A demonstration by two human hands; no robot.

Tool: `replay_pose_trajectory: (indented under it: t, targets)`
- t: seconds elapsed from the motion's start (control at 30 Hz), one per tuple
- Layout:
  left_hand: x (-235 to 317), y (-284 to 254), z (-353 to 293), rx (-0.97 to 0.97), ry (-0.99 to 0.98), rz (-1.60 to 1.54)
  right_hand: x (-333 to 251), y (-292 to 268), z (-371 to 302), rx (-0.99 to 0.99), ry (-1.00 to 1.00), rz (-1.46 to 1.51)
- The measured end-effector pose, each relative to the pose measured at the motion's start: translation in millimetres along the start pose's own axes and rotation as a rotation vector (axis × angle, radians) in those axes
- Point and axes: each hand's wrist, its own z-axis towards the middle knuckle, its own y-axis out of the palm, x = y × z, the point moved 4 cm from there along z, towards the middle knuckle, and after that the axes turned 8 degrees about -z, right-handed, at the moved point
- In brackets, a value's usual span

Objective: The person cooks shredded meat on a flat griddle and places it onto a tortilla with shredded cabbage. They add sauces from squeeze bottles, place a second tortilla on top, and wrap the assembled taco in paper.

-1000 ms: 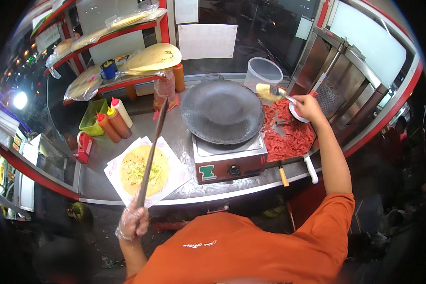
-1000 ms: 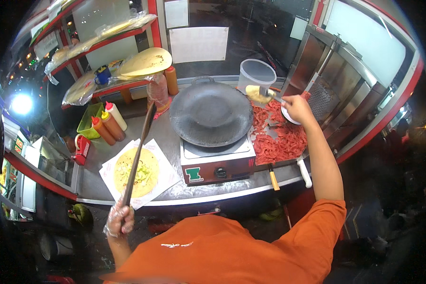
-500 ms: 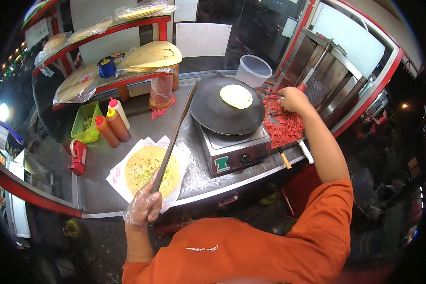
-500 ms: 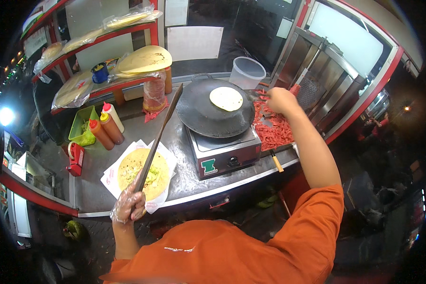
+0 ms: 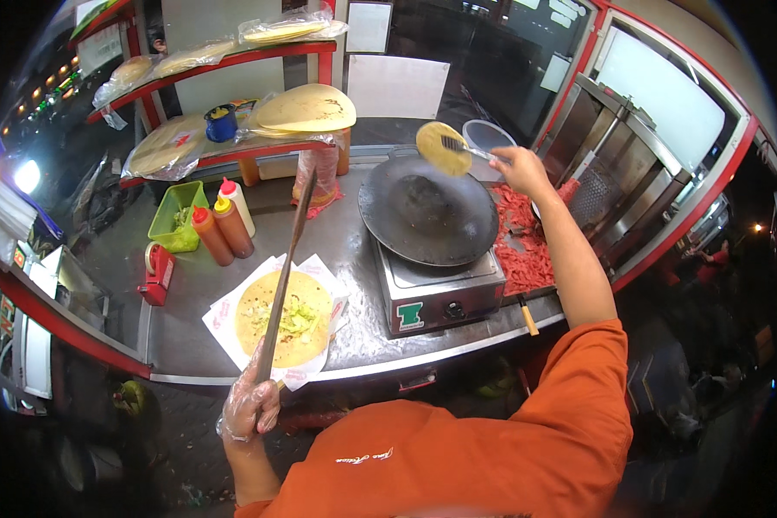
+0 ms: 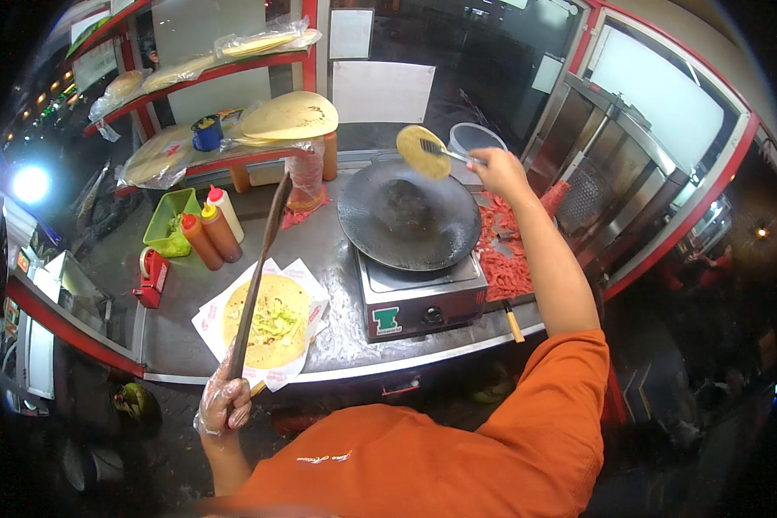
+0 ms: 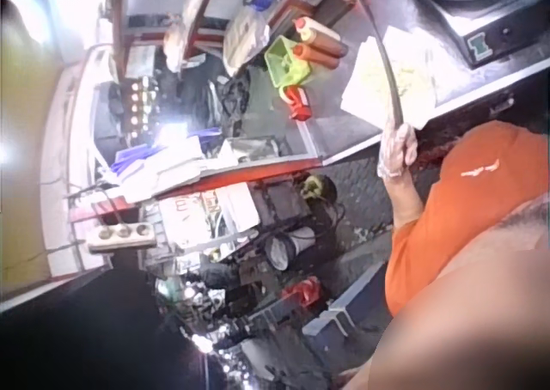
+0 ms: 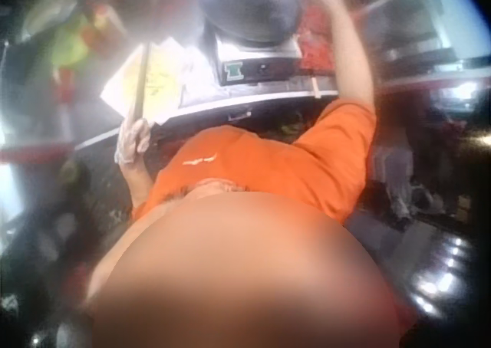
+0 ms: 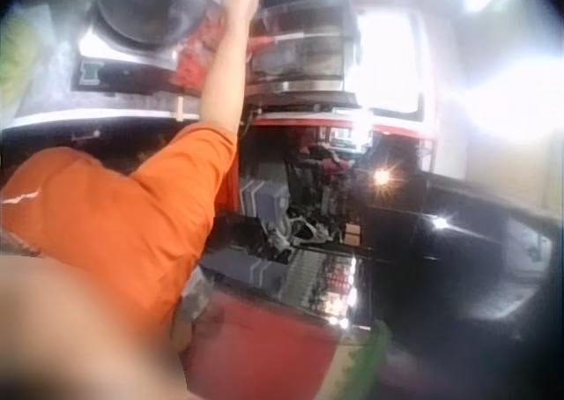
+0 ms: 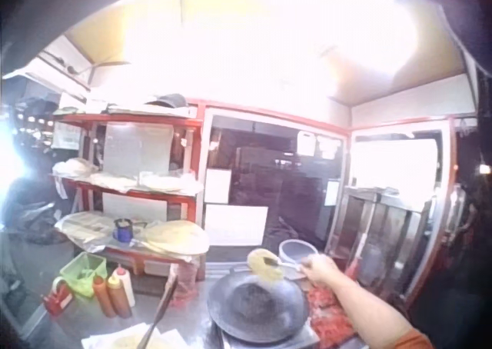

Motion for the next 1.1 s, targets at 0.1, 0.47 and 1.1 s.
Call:
replay_pose_trajectory:
  t: [0.1,0.47,1.1]
  targets:
    - [-5.6,8.3,-1.2,0.014,0.087,-0.014,-27.0,7.0,22.0,0.063,-0.173,-0.142]
    - [-8.7,16.6,-24.8,0.128,0.123,0.073,-19.9,-24.5,-100.2,-0.639,-0.542,0.403]
    - [0.3,52.6,8.4,0.090,0.171,0.239,5.0,23.3,-52.4,-0.234,-0.375,-0.210]
